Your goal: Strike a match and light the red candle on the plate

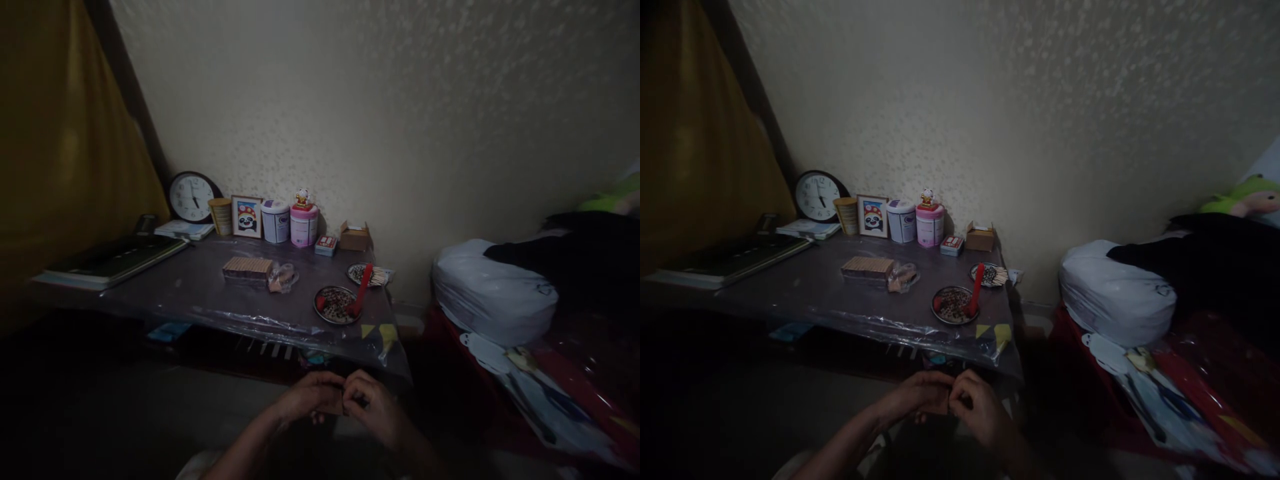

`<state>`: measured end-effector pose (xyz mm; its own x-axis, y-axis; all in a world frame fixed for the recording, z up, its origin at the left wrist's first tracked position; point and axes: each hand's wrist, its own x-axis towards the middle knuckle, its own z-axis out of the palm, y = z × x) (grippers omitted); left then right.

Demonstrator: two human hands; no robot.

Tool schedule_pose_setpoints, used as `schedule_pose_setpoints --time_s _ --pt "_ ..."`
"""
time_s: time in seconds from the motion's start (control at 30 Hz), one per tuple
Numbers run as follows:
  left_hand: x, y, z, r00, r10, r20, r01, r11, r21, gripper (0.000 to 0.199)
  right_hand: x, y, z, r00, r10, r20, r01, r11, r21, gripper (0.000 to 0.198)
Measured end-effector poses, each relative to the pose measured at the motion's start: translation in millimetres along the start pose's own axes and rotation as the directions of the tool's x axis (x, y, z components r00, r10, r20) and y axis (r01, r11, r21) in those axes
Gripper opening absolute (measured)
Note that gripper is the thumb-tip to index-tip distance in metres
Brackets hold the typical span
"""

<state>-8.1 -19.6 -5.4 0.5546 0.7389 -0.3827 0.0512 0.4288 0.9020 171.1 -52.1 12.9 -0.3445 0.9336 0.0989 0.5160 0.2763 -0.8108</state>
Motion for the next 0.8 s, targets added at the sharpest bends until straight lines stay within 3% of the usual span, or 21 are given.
schedule_pose_setpoints --time_s 0.27,0.53,0.8 --pt "2.0 -3.9 -1.8 1.000 -0.002 -0.002 0.002 0.998 0.064 0.035 -1.8 6.1 2.7 0.997 -0.073 0.007 0.073 0.997 -0.036 0.017" --pt "-3.1 4.5 -1.3 0.997 0.013 -0.071 -0.010 0.999 0.040 0.044 1.0 3.5 0.4 0.998 -0.044 -0.055 0.041 0.997 -0.065 0.016" --pt "0.3 0.8 -2.4 0.999 0.024 -0.045 -0.023 1.000 0.016 0.040 0.2 2.5 -0.1 0.997 -0.018 -0.071 0.013 0.998 -0.064 0.013"
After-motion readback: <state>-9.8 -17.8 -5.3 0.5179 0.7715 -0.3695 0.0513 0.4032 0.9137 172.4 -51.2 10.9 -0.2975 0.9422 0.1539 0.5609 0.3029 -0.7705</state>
